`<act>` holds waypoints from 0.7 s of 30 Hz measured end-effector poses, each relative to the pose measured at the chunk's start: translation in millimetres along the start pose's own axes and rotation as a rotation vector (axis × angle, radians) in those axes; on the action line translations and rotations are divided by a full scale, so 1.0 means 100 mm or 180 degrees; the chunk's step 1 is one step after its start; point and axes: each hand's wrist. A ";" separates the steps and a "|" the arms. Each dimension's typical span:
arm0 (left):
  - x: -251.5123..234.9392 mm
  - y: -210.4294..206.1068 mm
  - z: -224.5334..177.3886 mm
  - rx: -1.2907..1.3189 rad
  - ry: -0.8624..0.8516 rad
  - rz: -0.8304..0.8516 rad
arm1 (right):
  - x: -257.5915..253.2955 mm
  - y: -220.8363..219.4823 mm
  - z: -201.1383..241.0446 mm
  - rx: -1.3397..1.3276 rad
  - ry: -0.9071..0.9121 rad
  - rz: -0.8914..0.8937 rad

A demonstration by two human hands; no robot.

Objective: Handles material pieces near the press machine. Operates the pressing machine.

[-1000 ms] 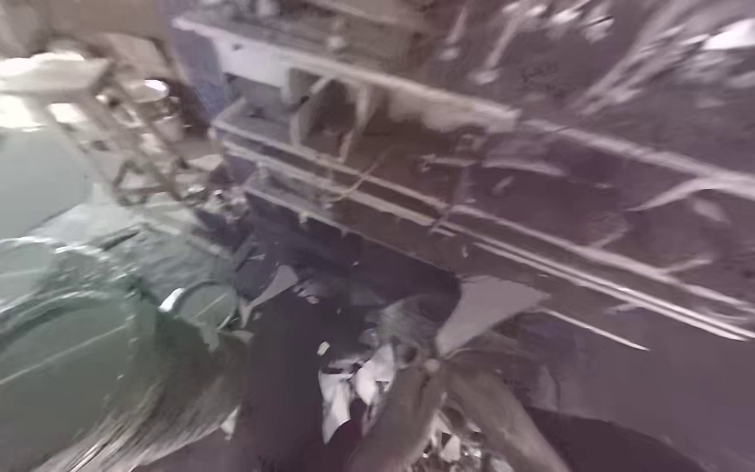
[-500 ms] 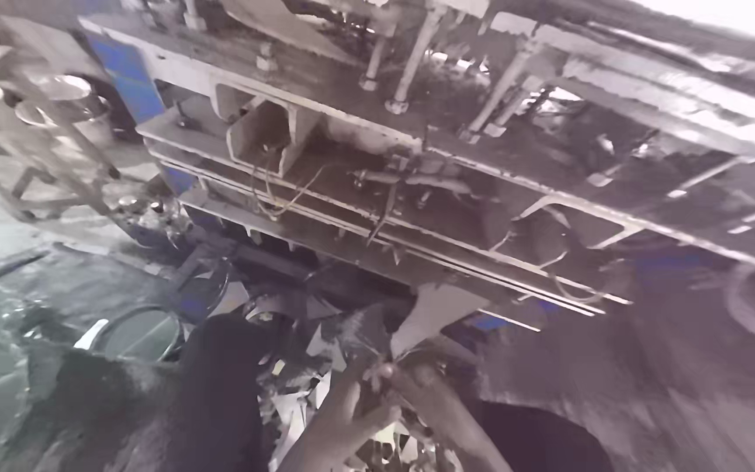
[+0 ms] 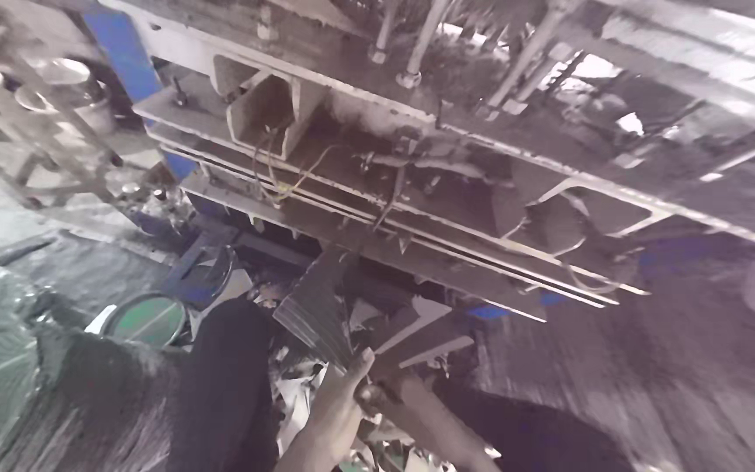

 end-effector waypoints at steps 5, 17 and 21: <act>-0.05 0.00 0.05 -0.0006 -0.0220 -0.0061 | 0.00 -0.07 0.01 -0.0135 0.0181 -0.0418; -0.02 -0.06 0.10 -0.0237 -0.0645 -0.0124 | -0.01 -0.06 0.23 -0.0222 -0.0080 -0.0664; -0.07 0.07 0.13 -0.0227 -0.0698 0.0012 | 0.00 -0.08 0.18 0.0182 0.0028 -0.0454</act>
Point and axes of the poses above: each hand's wrist, its own x-axis away from the middle knuckle, its own y-axis out of the back of the hand, z = x × y, and after that the axes turned 4 degrees about y, right-handed
